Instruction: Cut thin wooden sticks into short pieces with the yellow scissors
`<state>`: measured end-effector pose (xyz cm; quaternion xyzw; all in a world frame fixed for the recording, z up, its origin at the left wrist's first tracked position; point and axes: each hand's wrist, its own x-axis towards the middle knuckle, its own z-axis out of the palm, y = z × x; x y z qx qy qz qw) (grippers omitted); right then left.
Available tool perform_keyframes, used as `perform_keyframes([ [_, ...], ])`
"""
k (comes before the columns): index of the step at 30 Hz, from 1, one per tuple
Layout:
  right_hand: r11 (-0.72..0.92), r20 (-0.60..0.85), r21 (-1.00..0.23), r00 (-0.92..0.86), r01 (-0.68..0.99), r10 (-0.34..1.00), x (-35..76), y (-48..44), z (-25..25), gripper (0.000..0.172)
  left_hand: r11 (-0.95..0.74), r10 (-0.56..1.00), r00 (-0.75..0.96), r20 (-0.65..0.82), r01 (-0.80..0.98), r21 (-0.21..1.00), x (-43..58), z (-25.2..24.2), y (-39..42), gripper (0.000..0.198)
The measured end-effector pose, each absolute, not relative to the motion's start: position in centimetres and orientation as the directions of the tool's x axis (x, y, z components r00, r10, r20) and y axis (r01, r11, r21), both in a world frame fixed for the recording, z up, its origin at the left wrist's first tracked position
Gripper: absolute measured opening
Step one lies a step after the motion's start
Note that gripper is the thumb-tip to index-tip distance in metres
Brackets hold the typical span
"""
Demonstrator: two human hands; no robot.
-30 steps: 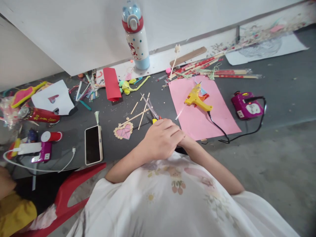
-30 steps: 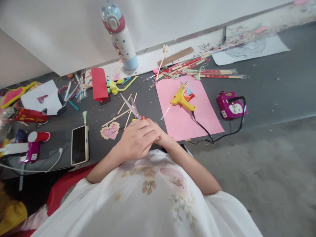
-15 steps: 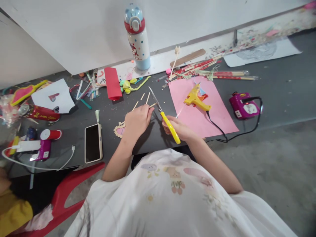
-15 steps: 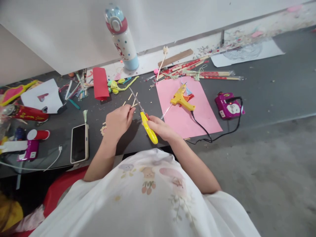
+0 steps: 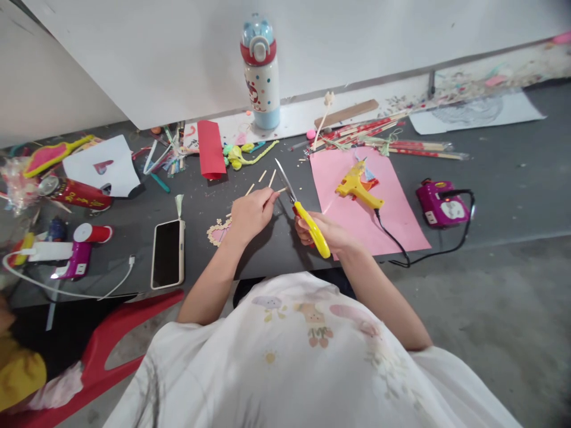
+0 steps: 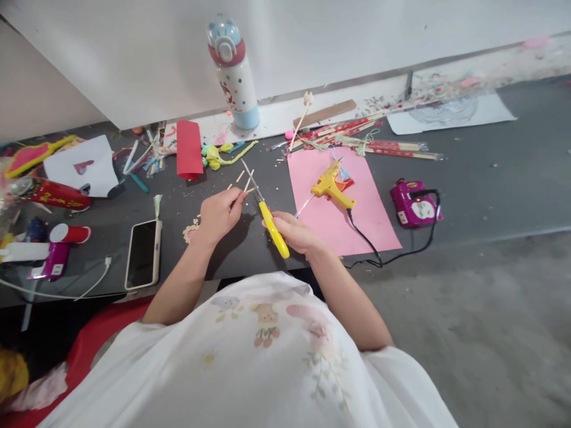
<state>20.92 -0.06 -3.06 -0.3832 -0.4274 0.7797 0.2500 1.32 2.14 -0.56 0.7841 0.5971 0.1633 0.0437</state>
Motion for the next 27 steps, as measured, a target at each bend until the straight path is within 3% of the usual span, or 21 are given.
perform_keyframes([
  [3,-0.565,-0.363,-0.811,-0.627,-0.151,0.689,20.9,0.0,-3.3,0.033,-0.274,0.956,0.227,0.185,0.916,0.292,1.2,-0.8,2.4,0.042],
  [12,-0.608,-0.39,-0.775,-0.627,-0.173,0.674,20.8,0.1,-2.9,0.036,-0.268,0.96,0.213,0.184,0.891,0.366,0.9,-1.4,2.8,0.043],
  [18,-0.755,-0.43,-0.609,-0.698,-0.245,0.573,21.1,0.5,-3.7,0.037,-0.282,0.959,0.23,0.165,0.834,0.475,1.2,-1.9,2.6,0.045],
  [27,-0.803,-0.434,-0.49,-0.704,-0.34,0.562,21.9,1.1,-3.4,0.031,-0.2,0.978,0.153,0.143,0.888,0.413,1.1,-0.2,2.7,0.036],
])
